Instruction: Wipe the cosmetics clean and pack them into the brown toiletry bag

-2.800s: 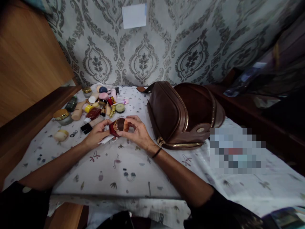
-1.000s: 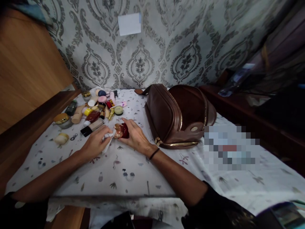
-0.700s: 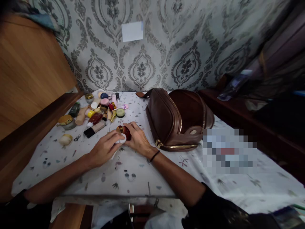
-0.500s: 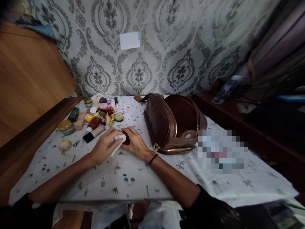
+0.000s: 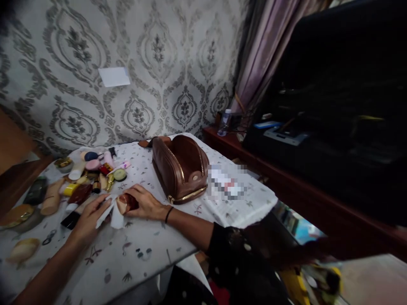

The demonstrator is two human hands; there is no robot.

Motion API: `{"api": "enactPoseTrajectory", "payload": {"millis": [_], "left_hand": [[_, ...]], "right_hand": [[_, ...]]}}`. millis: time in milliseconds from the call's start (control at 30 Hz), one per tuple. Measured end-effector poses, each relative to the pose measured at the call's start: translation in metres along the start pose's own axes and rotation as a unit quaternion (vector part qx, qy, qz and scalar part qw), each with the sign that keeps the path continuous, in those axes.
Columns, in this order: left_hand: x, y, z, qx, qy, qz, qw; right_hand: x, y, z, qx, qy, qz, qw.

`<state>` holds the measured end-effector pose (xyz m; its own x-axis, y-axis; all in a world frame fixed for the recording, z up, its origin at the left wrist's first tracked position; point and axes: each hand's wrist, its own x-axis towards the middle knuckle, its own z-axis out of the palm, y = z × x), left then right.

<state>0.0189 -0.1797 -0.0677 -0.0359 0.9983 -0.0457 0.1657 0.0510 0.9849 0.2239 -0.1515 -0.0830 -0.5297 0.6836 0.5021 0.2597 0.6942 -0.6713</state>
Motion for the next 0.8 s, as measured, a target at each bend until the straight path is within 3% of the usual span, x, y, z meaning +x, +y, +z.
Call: {"api": "enactPoseTrajectory", "payload": {"millis": [233, 467, 600, 733, 800], "left_hand": [[-0.024, 0.003, 0.0, -0.018, -0.013, -0.087, 0.996], [-0.029, 0.002, 0.012, 0.116, 0.003, 0.001, 0.993], [-0.026, 0.006, 0.016, 0.125, 0.012, -0.028, 0.992], [-0.021, 0.024, 0.011, 0.11, 0.019, -0.058, 0.992], [-0.016, 0.033, 0.005, 0.09, -0.006, -0.077, 0.993]], "right_hand": [[0.002, 0.005, 0.004, 0.022, 0.02, -0.001, 1.0], [0.007, 0.0, -0.002, 0.018, 0.049, 0.061, 0.997], [0.008, 0.003, -0.002, 0.006, 0.054, 0.086, 0.995], [0.008, 0.003, -0.004, 0.007, 0.058, 0.097, 0.994], [0.009, -0.001, -0.007, 0.03, 0.072, 0.112, 0.991]]}}
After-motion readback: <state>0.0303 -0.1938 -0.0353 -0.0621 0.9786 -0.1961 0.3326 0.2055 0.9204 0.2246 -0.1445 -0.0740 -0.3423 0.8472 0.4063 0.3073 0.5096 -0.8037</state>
